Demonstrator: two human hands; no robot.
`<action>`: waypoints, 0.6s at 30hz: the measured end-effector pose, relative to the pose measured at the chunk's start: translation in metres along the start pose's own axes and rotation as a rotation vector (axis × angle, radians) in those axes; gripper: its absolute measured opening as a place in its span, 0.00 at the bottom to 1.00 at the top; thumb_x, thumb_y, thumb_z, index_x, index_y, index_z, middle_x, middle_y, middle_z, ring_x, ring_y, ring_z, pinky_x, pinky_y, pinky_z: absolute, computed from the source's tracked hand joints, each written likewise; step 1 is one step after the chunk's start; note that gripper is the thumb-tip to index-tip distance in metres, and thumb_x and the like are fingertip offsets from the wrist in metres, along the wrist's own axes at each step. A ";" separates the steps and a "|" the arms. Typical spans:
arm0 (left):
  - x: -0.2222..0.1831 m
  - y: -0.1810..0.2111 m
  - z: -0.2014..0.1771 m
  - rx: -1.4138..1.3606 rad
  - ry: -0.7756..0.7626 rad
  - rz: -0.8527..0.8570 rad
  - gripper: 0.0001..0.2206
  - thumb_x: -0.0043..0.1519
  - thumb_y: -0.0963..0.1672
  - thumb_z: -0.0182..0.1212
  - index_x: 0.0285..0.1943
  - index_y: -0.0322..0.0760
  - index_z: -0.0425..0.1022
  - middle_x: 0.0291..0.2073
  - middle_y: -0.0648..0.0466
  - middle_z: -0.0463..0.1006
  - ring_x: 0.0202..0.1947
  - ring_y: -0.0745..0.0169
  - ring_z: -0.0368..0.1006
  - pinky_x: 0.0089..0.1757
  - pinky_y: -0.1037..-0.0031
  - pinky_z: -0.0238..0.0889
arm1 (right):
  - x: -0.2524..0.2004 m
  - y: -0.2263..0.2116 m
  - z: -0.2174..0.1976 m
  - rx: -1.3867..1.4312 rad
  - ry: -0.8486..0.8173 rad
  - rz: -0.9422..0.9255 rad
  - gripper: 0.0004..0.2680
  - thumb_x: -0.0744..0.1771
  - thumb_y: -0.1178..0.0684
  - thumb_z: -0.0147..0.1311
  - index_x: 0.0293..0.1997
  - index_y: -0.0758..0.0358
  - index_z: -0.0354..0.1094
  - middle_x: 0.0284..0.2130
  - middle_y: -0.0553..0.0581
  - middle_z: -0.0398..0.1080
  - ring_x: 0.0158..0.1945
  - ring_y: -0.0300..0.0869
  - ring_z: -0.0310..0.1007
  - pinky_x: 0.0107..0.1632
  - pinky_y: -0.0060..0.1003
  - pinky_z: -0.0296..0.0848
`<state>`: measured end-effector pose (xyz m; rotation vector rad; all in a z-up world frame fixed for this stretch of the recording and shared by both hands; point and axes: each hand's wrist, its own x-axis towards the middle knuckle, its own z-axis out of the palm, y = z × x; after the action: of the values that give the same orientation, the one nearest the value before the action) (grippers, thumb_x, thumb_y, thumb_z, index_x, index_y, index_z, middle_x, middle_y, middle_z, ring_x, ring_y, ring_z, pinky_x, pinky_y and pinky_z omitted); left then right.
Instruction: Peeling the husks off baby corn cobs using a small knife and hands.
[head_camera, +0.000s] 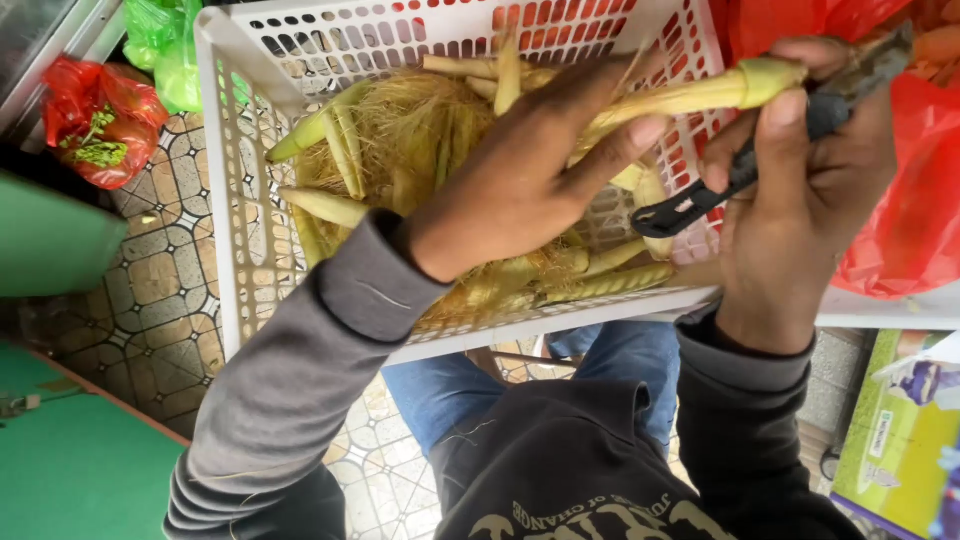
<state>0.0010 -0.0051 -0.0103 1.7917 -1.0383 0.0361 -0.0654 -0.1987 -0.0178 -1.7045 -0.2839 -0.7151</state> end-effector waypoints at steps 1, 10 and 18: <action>-0.001 -0.008 0.008 0.034 0.012 0.093 0.19 0.75 0.46 0.46 0.69 0.27 0.57 0.58 0.37 0.73 0.56 0.45 0.76 0.56 0.61 0.74 | 0.000 -0.002 0.005 0.031 0.017 0.011 0.09 0.79 0.51 0.46 0.63 0.67 0.59 0.29 0.61 0.62 0.27 0.43 0.63 0.35 0.34 0.64; -0.011 -0.006 0.010 -0.125 -0.201 0.159 0.07 0.69 0.34 0.46 0.48 0.35 0.67 0.42 0.44 0.79 0.43 0.53 0.80 0.50 0.62 0.77 | 0.004 0.017 -0.014 0.021 0.017 0.020 0.09 0.79 0.48 0.51 0.44 0.54 0.63 0.29 0.46 0.63 0.29 0.34 0.63 0.40 0.30 0.68; -0.003 -0.007 -0.003 0.230 -0.306 -0.186 0.20 0.71 0.50 0.42 0.66 0.32 0.61 0.61 0.43 0.68 0.62 0.47 0.63 0.60 0.54 0.55 | -0.002 0.020 -0.080 0.076 0.359 0.125 0.04 0.79 0.56 0.50 0.50 0.61 0.62 0.33 0.56 0.63 0.29 0.39 0.60 0.39 0.31 0.61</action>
<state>0.0050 -0.0005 -0.0156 2.1440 -1.1104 -0.2489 -0.0805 -0.2795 -0.0258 -1.4756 0.0451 -0.8880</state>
